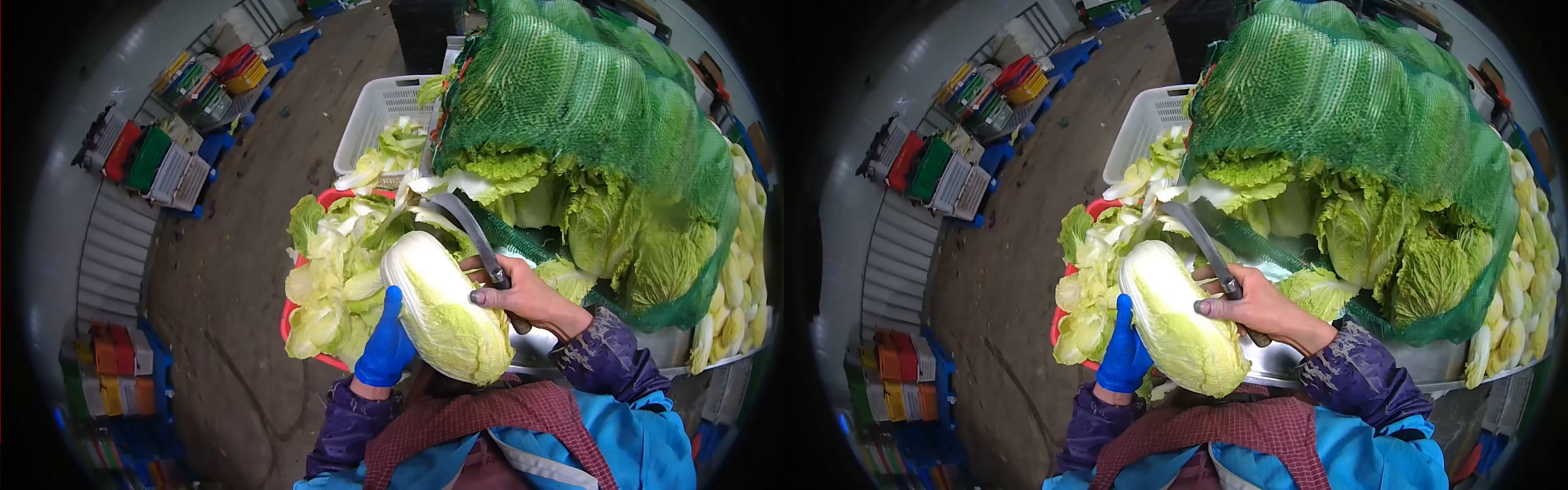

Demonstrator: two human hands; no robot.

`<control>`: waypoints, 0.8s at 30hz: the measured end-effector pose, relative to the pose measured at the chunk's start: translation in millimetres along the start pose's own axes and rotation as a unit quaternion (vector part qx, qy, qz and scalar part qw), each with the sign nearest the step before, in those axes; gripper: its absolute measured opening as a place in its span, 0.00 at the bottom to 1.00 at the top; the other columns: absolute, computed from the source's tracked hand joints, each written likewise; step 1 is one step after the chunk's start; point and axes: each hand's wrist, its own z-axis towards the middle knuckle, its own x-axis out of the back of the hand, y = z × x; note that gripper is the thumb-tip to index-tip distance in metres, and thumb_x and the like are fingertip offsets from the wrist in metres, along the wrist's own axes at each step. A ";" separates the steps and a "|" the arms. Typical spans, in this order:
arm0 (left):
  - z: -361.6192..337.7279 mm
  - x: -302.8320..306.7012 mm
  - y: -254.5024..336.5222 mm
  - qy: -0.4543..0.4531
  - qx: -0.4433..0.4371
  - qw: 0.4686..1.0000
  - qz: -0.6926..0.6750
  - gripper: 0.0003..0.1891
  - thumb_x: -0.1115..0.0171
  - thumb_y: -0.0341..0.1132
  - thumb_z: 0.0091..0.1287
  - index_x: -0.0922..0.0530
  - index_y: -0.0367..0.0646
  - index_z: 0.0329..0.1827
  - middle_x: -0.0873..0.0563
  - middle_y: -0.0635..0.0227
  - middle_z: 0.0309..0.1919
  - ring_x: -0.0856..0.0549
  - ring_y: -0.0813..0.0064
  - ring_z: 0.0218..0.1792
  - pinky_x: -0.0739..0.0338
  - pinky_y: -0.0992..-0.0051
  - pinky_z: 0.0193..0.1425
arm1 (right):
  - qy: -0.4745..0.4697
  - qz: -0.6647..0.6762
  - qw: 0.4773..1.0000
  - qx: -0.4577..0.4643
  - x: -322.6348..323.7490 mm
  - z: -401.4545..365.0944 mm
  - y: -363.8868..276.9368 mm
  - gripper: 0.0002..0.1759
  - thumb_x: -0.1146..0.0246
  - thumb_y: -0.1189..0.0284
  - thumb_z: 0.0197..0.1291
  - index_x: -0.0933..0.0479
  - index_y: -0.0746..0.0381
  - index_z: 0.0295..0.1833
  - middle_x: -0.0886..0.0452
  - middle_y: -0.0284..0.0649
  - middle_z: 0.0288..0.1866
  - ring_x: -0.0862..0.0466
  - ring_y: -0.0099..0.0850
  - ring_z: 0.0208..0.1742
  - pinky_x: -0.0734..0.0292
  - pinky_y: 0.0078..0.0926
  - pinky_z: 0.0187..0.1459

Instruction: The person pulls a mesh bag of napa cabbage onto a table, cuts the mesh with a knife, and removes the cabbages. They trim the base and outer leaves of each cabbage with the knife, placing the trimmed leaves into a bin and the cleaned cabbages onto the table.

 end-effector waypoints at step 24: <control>5.3 13.6 -9.8 -0.022 -0.047 0.998 -0.045 0.33 0.61 0.59 0.70 0.42 0.44 0.70 0.30 0.62 0.62 0.27 0.68 0.59 0.32 0.67 0.63 | -0.020 -0.108 0.993 -0.050 -28.9 -5.6 -35.6 0.32 0.35 0.75 0.47 0.34 0.65 0.61 0.25 0.34 0.37 0.28 0.17 0.23 0.30 0.15 0.20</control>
